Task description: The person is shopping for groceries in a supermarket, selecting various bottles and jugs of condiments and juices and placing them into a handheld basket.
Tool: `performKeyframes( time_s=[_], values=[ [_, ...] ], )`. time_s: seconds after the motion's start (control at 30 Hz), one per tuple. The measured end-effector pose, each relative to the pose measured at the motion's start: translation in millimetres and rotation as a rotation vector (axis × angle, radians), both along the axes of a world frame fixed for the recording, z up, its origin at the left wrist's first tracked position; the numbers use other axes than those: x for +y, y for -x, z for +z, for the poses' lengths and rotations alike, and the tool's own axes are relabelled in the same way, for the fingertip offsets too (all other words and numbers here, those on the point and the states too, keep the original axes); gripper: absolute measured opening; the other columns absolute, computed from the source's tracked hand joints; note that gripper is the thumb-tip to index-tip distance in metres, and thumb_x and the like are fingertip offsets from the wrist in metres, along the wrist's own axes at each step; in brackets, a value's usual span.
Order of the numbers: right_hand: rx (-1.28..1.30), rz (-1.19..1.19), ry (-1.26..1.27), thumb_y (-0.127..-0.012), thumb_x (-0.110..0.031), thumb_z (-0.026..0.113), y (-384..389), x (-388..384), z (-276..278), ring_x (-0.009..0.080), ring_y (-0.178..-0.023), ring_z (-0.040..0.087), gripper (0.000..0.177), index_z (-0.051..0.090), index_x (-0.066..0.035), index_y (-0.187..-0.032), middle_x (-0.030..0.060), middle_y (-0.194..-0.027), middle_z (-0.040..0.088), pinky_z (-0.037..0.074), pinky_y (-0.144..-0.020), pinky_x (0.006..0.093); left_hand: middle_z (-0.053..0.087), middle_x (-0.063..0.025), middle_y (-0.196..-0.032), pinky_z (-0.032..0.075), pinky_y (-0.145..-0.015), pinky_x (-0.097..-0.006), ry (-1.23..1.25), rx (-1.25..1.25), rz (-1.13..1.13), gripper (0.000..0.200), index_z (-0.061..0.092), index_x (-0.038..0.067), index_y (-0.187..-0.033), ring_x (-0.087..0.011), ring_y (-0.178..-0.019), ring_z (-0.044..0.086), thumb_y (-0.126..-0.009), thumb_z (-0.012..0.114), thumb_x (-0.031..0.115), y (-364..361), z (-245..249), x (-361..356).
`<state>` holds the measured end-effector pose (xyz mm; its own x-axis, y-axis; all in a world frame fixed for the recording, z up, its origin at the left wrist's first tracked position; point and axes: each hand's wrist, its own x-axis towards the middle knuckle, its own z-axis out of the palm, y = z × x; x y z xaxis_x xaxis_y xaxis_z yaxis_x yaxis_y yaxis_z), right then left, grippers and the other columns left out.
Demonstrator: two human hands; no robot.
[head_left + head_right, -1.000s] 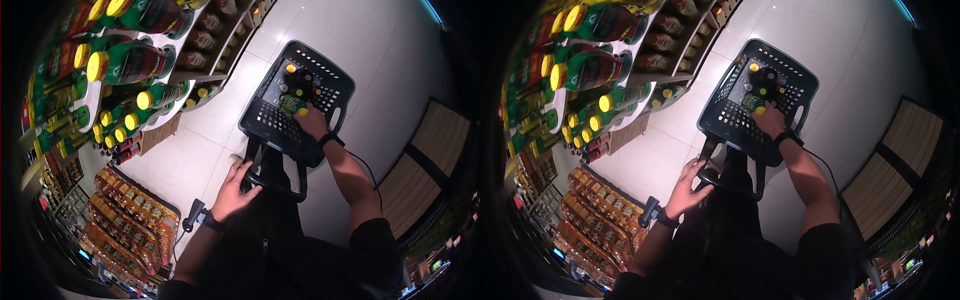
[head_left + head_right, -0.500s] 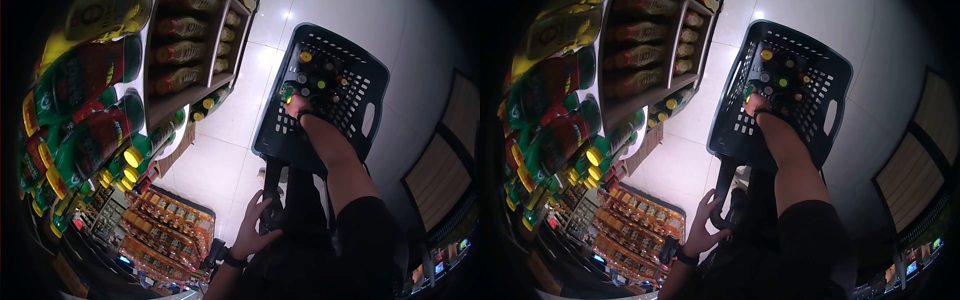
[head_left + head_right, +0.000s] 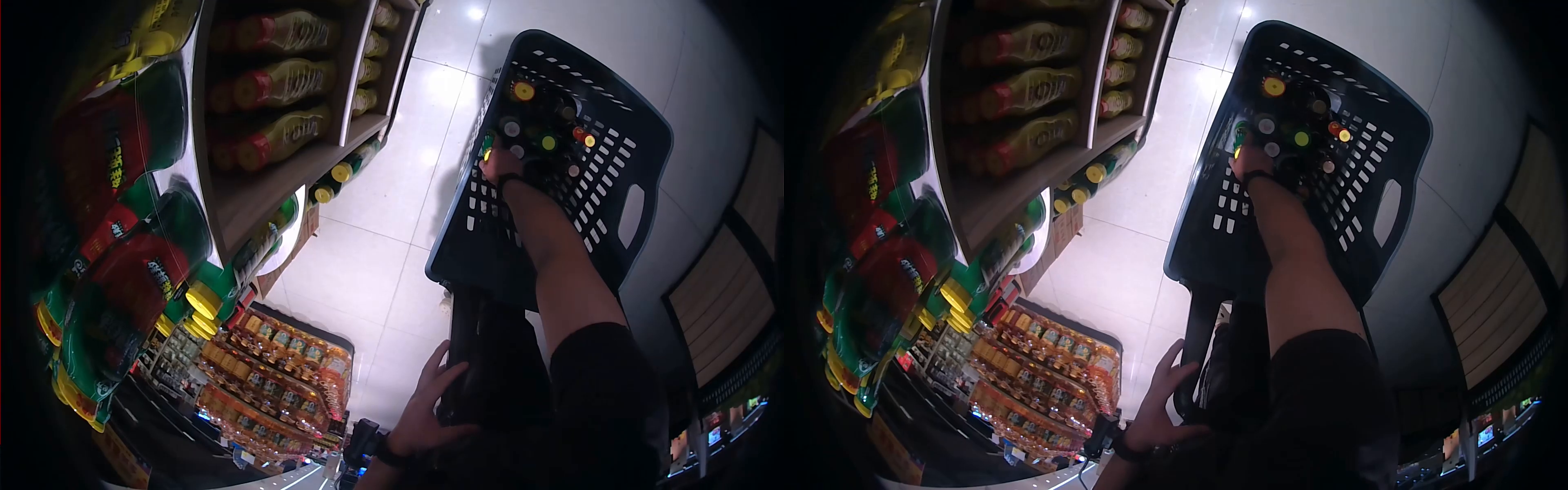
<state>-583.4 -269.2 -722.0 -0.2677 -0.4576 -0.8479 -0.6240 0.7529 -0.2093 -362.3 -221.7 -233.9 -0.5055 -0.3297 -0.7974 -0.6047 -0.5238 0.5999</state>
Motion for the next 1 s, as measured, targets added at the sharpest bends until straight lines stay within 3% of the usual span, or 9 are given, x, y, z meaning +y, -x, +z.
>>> performKeyframes(
  time_s=[0.27,0.37,0.47,0.6,0.63,0.77,0.87,0.9,1.0],
  values=[
    [-0.018,-0.101,-0.045,-0.085,-0.035,0.074,4,27,31,0.0382,-0.115,0.066,0.09,0.024,-0.001,-0.151,0.025,-0.122,0.067,0.054,-0.097,0.0474,0.02,-0.0245,-0.165,0.036,-0.116,-0.0476,0.064,0.018,0.04,0.098,0.043,0.01,-0.152,-0.0393,-0.15,0.029,-0.068,0.093,0.019,-13,0,6],
    [0.028,-0.066,-0.063,-0.085,-0.03,0.072,8,62,48,0.0371,-0.121,0.063,0.069,0.046,0.001,-0.141,0.024,-0.129,0.064,0.052,-0.102,0.0452,0.021,-0.0215,-0.165,0.046,-0.109,-0.042,0.167,0.021,-0.013,0.099,0.04,0.009,-0.154,-0.0336,-0.147,0.035,-0.07,0.091,0.013,-19,4,11],
    [-0.001,0.024,-0.094,-0.084,-0.028,0.07,16,77,95,0.0352,-0.118,0.066,0.052,0.062,0.001,-0.126,0.0217,-0.126,0.067,0.053,-0.101,0.0432,0.021,-0.0222,-0.165,0.035,-0.117,-0.0483,0.088,0.022,0.097,0.098,0.039,0.01,-0.155,-0.0385,-0.152,0.027,-0.072,0.09,0.017,-25,6,25],
    [-0.119,-0.005,-0.061,-0.083,-0.027,0.064,27,90,148,0.0331,-0.109,0.07,0.036,0.075,0.0,-0.103,0.0208,-0.111,0.074,0.054,-0.097,0.0411,0.026,-0.0193,-0.164,0.051,-0.106,-0.0411,0.199,0.046,0.119,0.093,0.035,0.009,-0.157,-0.032,-0.145,0.04,-0.078,0.083,0.001,-26,18,34],
    [-0.21,-0.049,-0.076,-0.083,-0.027,0.061,31,90,167,0.0333,-0.094,0.073,0.033,0.076,0.0,-0.095,0.0216,-0.095,0.075,0.056,-0.089,0.0419,0.031,-0.0177,-0.162,0.051,-0.105,-0.0402,0.206,0.036,0.141,0.085,0.033,0.007,-0.157,-0.0302,-0.141,0.045,-0.084,0.077,-0.002,-27,25,37],
    [-0.303,-0.043,0.114,-0.083,-0.025,0.063,37,110,189,0.0301,-0.07,0.072,0.029,0.076,0.0,-0.089,0.0181,-0.078,0.073,0.057,-0.074,0.0412,0.05,-0.0146,-0.149,0.056,-0.096,-0.037,0.023,0.105,0.534,0.068,0.037,0.004,-0.155,-0.0253,-0.127,0.059,-0.094,0.068,0.002,-67,20,78],
    [-0.32,-0.276,0.149,-0.078,-0.021,0.072,35,119,219,0.0275,-0.065,0.07,0.025,0.074,0.002,-0.088,0.0155,-0.074,0.072,0.056,-0.066,0.0397,0.048,-0.0139,-0.15,0.057,-0.095,-0.0401,-0.044,0.0,0.719,0.056,0.043,0.002,-0.15,-0.026,-0.125,0.06,-0.099,0.064,0.008,-119,3,115],
    [-0.376,-0.271,0.227,-0.079,-0.018,0.073,37,118,241,0.0249,-0.062,0.069,0.021,0.074,0.001,-0.088,0.0131,-0.073,0.071,0.054,-0.062,0.0374,0.055,-0.0141,-0.144,0.058,-0.09,-0.0344,-0.044,-0.073,0.8,0.051,0.051,0.002,-0.144,-0.0206,-0.116,0.064,-0.097,0.068,0.011,-141,-7,134],
    [-0.578,-0.313,0.198,-0.088,-0.016,0.072,33,114,312,0.0158,-0.059,0.063,0.016,0.073,0.0,-0.089,0.0071,-0.073,0.069,0.05,-0.055,0.03,0.067,-0.01,-0.118,0.058,-0.083,-0.0351,-0.086,-0.276,0.89,0.045,0.057,0.0,-0.135,-0.0208,-0.102,0.069,-0.096,0.07,0.018,-203,-9,181]
  ],
)
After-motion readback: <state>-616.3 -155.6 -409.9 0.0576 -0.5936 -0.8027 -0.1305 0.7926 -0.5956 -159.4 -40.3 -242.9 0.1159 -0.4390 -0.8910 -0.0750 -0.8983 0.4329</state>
